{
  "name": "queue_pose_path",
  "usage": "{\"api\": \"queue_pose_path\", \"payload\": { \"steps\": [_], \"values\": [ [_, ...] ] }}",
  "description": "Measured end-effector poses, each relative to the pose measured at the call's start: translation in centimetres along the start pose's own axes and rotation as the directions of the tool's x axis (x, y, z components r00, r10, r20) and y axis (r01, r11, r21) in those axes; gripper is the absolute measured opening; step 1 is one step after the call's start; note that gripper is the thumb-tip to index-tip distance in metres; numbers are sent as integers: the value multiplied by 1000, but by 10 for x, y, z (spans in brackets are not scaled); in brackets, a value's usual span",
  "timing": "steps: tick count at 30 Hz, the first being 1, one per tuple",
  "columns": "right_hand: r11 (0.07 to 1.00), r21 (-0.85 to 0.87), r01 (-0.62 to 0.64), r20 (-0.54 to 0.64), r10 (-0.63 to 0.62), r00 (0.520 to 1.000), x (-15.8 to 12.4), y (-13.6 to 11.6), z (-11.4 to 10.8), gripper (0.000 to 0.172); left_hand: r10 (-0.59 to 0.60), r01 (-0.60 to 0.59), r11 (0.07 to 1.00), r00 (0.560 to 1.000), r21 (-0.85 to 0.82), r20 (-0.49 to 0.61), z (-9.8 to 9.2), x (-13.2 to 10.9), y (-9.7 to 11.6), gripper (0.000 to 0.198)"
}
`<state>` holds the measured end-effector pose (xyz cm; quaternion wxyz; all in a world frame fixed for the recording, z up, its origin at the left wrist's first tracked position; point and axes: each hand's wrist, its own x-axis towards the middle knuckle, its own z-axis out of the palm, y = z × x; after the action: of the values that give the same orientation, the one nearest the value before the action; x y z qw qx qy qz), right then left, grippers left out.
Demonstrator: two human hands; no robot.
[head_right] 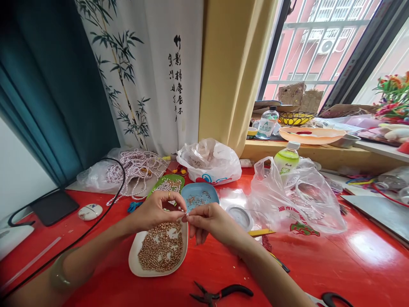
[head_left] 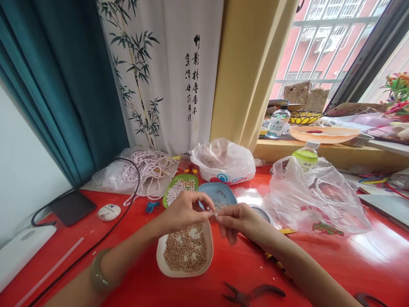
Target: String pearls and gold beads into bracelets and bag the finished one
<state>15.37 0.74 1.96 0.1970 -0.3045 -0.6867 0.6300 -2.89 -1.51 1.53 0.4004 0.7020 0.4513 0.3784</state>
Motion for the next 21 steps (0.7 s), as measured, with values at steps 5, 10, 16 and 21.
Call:
{"api": "queue_pose_path", "payload": {
  "steps": [5, 10, 16, 21],
  "values": [
    [1000, -14, 4, -9, -5, 1000, -2, -5, 2, 31, -45, 46, 992, 999, -120, 9, -1, 2, -1, 9],
    [1000, -5, 21, -7, -21, 1000, -1, -3, 1, 28, -48, 50, 989, 999, -140, 15, 0, 1, 0, 11],
    [1000, -29, -3, -18, 3, 1000, 0, -2, 3, 30, -38, 39, 995, 999, -96, 11, 1, 0, -1, 9],
    [999, -40, 0, -38, -1, 999, -1, -6, 3, 31, -24, 21, 995, 999, -97, -30, -2, 2, 0, 8]
  ]
}}
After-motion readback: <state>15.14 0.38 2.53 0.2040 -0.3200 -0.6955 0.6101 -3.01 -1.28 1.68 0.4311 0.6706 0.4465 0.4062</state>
